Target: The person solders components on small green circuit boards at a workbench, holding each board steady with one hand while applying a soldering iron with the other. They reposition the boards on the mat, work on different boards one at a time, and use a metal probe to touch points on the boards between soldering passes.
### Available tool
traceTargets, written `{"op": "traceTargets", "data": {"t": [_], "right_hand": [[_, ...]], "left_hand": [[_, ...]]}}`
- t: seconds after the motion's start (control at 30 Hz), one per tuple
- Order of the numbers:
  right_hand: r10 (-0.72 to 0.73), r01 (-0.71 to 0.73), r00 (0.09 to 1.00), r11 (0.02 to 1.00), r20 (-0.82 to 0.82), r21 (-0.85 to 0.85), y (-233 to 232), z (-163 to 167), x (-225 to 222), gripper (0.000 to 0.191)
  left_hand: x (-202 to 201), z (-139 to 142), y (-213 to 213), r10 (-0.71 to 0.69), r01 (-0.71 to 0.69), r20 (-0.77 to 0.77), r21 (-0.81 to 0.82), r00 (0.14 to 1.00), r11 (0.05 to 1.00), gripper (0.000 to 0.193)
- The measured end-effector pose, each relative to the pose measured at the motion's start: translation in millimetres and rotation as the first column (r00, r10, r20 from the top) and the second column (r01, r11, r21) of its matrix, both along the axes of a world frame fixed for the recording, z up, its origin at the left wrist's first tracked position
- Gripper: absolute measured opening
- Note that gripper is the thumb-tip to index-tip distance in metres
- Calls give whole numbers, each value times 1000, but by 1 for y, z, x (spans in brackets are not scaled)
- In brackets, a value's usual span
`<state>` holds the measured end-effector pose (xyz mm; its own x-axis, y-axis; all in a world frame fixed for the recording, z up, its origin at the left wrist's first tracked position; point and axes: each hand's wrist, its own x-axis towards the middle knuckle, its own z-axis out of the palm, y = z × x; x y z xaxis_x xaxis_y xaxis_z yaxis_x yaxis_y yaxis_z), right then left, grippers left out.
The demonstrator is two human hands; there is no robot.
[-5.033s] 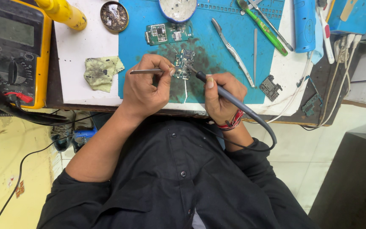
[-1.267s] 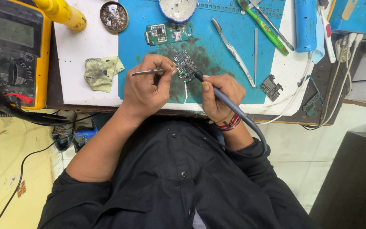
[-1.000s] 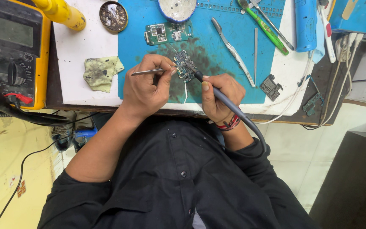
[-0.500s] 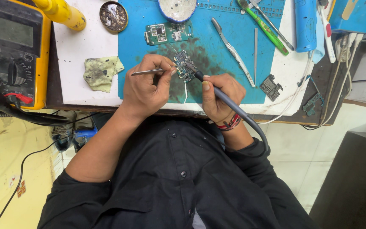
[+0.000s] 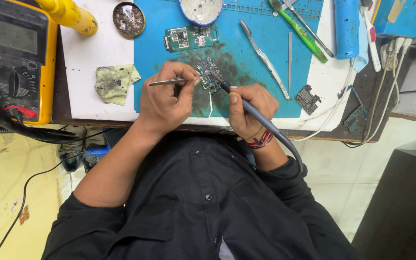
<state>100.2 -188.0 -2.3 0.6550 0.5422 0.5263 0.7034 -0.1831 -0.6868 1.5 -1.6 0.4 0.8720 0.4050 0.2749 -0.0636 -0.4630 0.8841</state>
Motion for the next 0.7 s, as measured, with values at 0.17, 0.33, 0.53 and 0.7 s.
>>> {"op": "traceTargets", "data": {"t": [0.17,0.33,0.53,0.7], "right_hand": [[2,-2,1000,1000,-11,6,-1,1,0,10],[7,-7,1000,1000,-9,-3,0,1,0,10],[12,-12,1000,1000,-12,-6,-1,1,0,11],[1,-1,1000,1000,-19,6,-1,0,0,11]], "left_hand": [[0,0,0,3,-3,-6,1,1000,1000,22],[1,5,0,2,-2,8,13,1000,1000,22],[6,17,1,-6,6,14,-3,1000,1000,21],[26,24,29,-2,2,0,5,1000,1000,21]]}}
